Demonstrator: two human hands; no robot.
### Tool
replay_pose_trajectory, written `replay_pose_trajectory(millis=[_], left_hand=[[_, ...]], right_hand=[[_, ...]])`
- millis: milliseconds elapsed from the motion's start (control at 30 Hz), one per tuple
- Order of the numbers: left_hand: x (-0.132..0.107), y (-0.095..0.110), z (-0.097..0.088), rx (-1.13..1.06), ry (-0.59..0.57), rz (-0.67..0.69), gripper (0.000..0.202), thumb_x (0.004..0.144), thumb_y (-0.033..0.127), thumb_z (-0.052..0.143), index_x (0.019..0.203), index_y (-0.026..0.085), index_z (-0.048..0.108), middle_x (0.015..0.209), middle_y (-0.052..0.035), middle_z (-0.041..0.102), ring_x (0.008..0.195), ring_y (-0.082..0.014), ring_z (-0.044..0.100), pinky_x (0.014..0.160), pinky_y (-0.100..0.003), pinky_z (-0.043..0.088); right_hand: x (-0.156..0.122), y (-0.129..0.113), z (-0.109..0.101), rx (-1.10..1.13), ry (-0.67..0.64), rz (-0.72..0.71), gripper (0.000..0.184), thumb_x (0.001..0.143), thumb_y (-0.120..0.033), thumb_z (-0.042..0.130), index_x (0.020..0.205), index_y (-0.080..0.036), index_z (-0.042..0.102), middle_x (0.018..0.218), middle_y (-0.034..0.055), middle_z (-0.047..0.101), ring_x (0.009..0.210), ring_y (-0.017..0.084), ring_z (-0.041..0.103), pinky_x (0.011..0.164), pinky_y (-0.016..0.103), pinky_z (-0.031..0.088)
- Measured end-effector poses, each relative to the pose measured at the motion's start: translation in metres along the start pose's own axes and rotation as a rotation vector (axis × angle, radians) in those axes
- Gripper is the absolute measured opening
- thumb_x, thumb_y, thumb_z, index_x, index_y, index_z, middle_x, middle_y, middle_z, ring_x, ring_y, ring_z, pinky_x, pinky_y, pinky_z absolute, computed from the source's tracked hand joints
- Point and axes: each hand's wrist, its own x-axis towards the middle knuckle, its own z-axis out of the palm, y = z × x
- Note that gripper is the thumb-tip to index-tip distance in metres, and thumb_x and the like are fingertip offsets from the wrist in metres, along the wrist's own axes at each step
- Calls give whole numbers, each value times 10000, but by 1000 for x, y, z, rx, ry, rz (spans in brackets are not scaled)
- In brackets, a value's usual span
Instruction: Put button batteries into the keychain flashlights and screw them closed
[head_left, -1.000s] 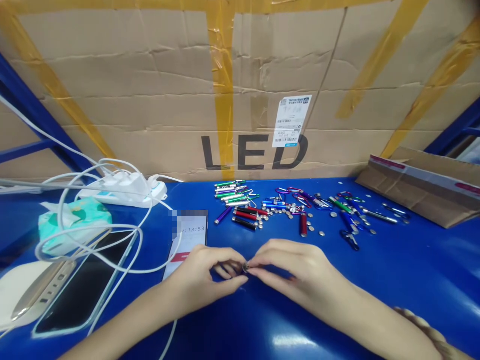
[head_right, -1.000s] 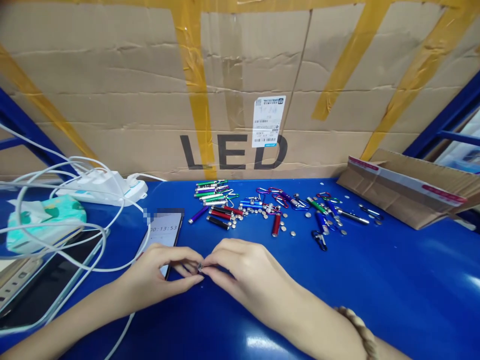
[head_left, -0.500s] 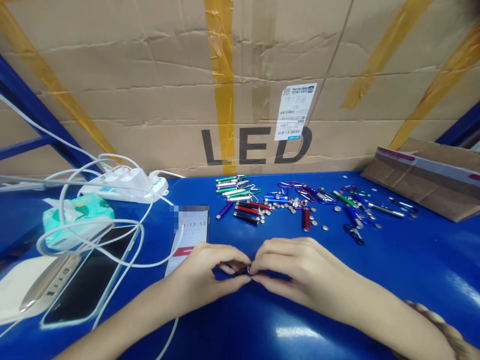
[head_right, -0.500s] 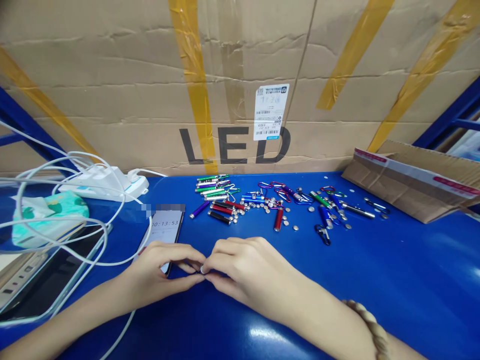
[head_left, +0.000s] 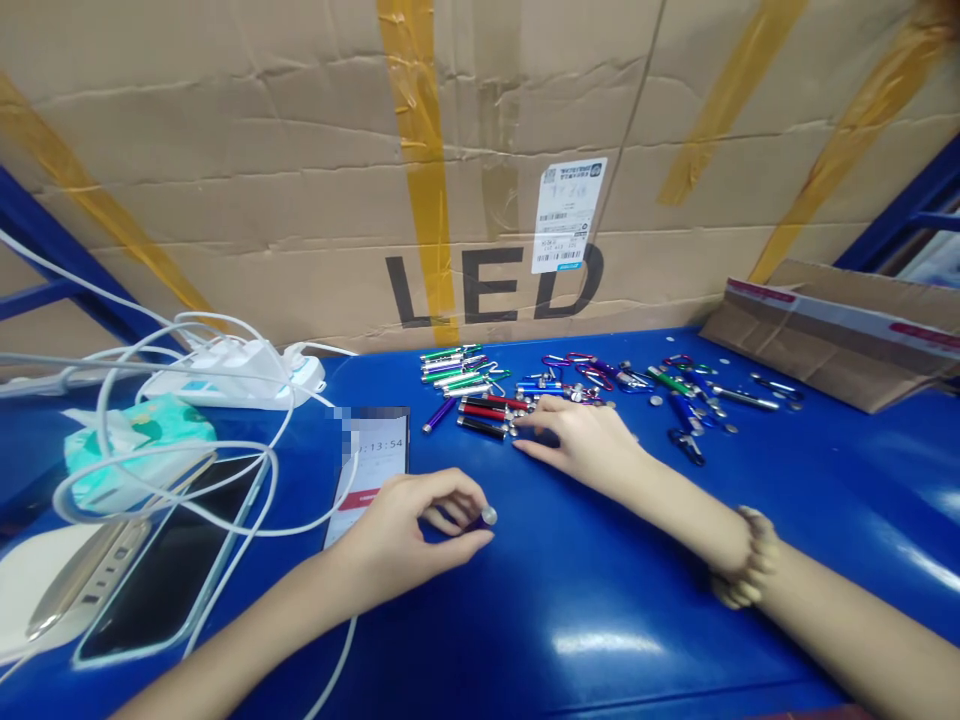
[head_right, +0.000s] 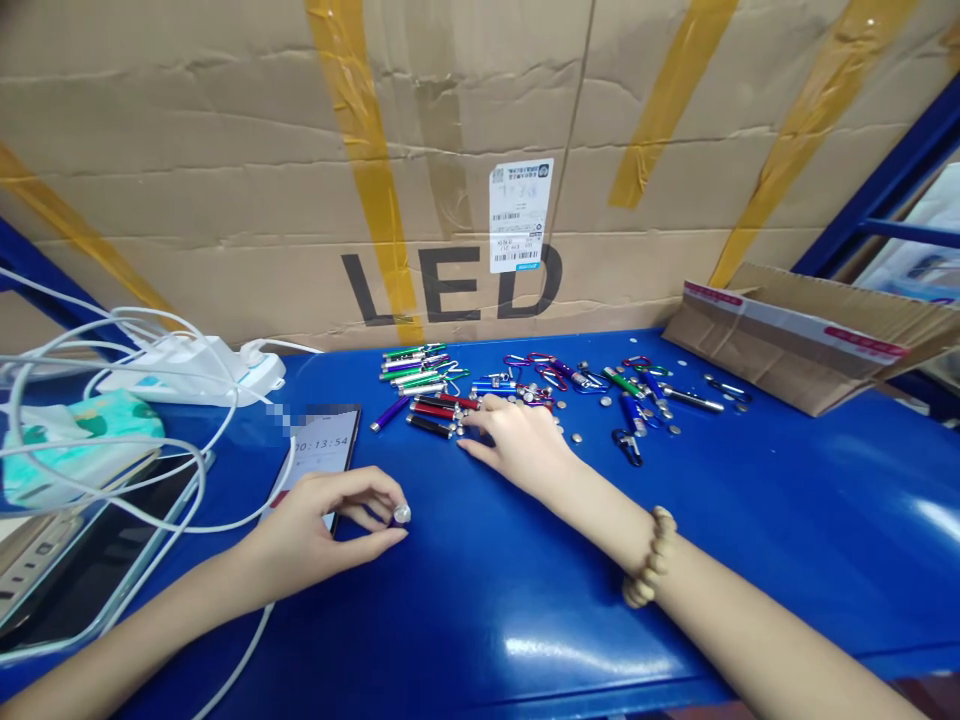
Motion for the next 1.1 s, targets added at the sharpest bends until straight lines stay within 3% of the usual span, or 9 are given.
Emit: replay_pose_trajectory(millis=[167,300,533,900,1100], left_hand=[[-1,0,0,-12,24,-6,110,728,227,611,802,149,591,787,-19,687,661,-119,648,633,-202,547],[-1,-1,1,-24,22,6,116,728,236,613,804,151,593,789,-19,690,666,-119,646,634,-205,546],[1,0,0,-3,34,40,94,732,218,607,797,152,593,785,-14,685,668,-116,650,637,-201,553],[2,-5,-2,59,80,75,118,724,243,634,793,152,608,752,-14,690,659,-122,656,580,-172,557],[1,-5,-3,62,76,95,106,729,229,644,794,151,613,754,-10,690,674,-123,656,589,-169,552]], right_hand=[[1,-6,11,1,48,22,235,868,-371,494,958,-272,686,909,17,643,746,131,630,434,214,273],[2,-5,12,25,67,18,248,874,-365,485,1032,-279,656,951,10,640,757,136,630,433,211,266],[1,-2,11,39,37,-19,201,877,-294,493,873,-248,689,876,4,659,772,141,627,465,209,276],[0,-2,10,35,60,-2,222,843,-390,535,942,-251,677,929,7,650,759,151,620,447,217,246],[-1,-2,12,41,56,-41,209,871,-314,508,871,-236,701,906,6,669,779,147,626,473,222,278]])
